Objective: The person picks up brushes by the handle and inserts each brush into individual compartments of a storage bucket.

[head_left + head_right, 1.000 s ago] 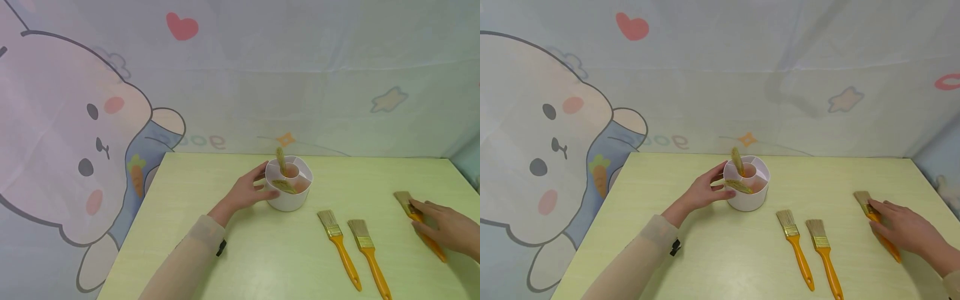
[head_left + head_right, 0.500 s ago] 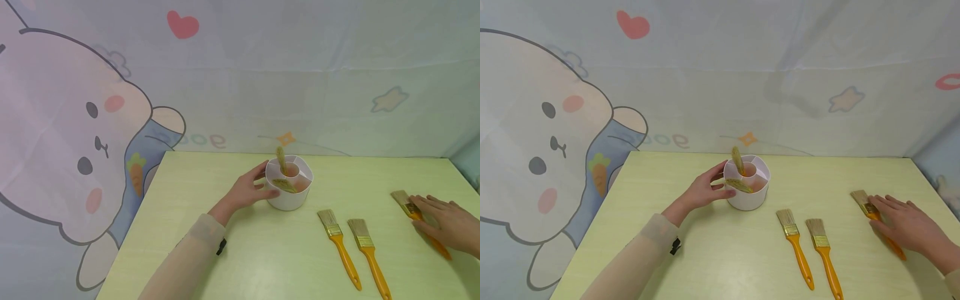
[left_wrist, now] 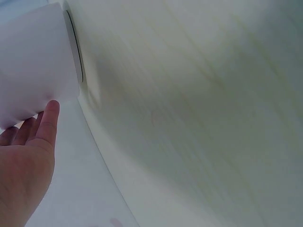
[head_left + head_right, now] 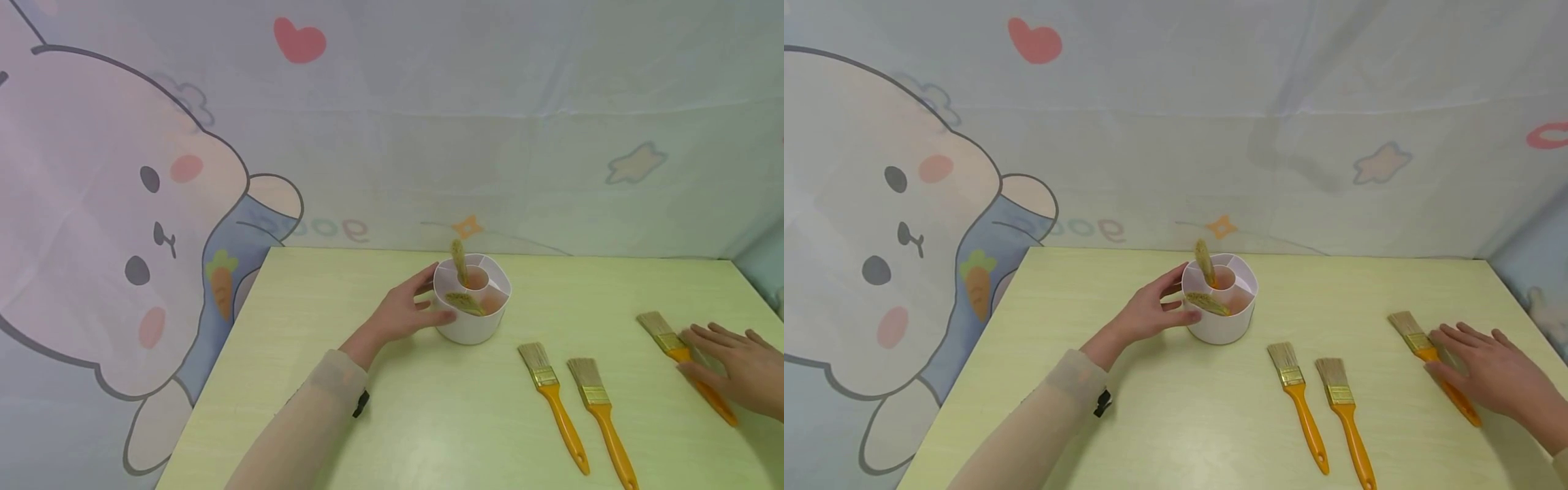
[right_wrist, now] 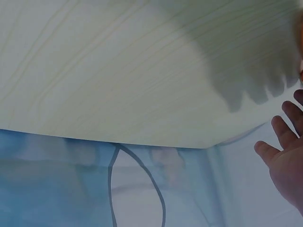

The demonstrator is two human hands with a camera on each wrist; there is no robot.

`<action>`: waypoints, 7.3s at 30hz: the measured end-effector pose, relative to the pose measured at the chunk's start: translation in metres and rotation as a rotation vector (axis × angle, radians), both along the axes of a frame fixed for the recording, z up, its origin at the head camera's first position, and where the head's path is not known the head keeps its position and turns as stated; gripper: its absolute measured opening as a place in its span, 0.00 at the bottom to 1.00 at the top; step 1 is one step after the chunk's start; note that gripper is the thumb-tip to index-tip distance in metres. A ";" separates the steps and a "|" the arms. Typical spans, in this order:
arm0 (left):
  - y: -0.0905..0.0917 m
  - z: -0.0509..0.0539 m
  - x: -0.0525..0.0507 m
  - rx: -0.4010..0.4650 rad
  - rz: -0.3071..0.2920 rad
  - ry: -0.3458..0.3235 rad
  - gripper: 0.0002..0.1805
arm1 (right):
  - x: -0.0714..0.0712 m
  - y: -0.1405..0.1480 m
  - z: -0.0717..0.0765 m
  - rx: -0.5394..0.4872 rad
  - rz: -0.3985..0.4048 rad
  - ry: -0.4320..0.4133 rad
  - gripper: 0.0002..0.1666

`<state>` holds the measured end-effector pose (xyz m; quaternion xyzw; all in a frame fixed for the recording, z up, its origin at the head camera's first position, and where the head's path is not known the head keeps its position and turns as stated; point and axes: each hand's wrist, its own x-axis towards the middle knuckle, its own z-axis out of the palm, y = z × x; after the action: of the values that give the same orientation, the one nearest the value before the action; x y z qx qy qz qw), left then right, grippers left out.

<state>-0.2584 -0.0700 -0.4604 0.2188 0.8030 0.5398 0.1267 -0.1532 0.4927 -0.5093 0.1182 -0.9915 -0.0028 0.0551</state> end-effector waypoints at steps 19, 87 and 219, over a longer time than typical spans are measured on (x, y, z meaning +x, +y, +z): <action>0.000 0.003 0.002 -0.010 0.000 -0.003 0.54 | -0.005 -0.008 -0.003 -0.074 0.119 0.081 0.30; -0.004 0.011 -0.003 -0.026 -0.037 -0.037 0.56 | -0.021 -0.043 0.025 -0.152 0.317 0.472 0.58; 0.031 -0.017 0.026 0.232 0.282 -0.065 0.46 | -0.054 -0.243 0.117 -1.821 0.248 -0.095 0.12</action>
<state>-0.2325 -0.0387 -0.4772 0.0996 0.7535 0.6480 0.0494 -0.2073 0.2492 -0.3924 0.1345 -0.5922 0.7898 0.0862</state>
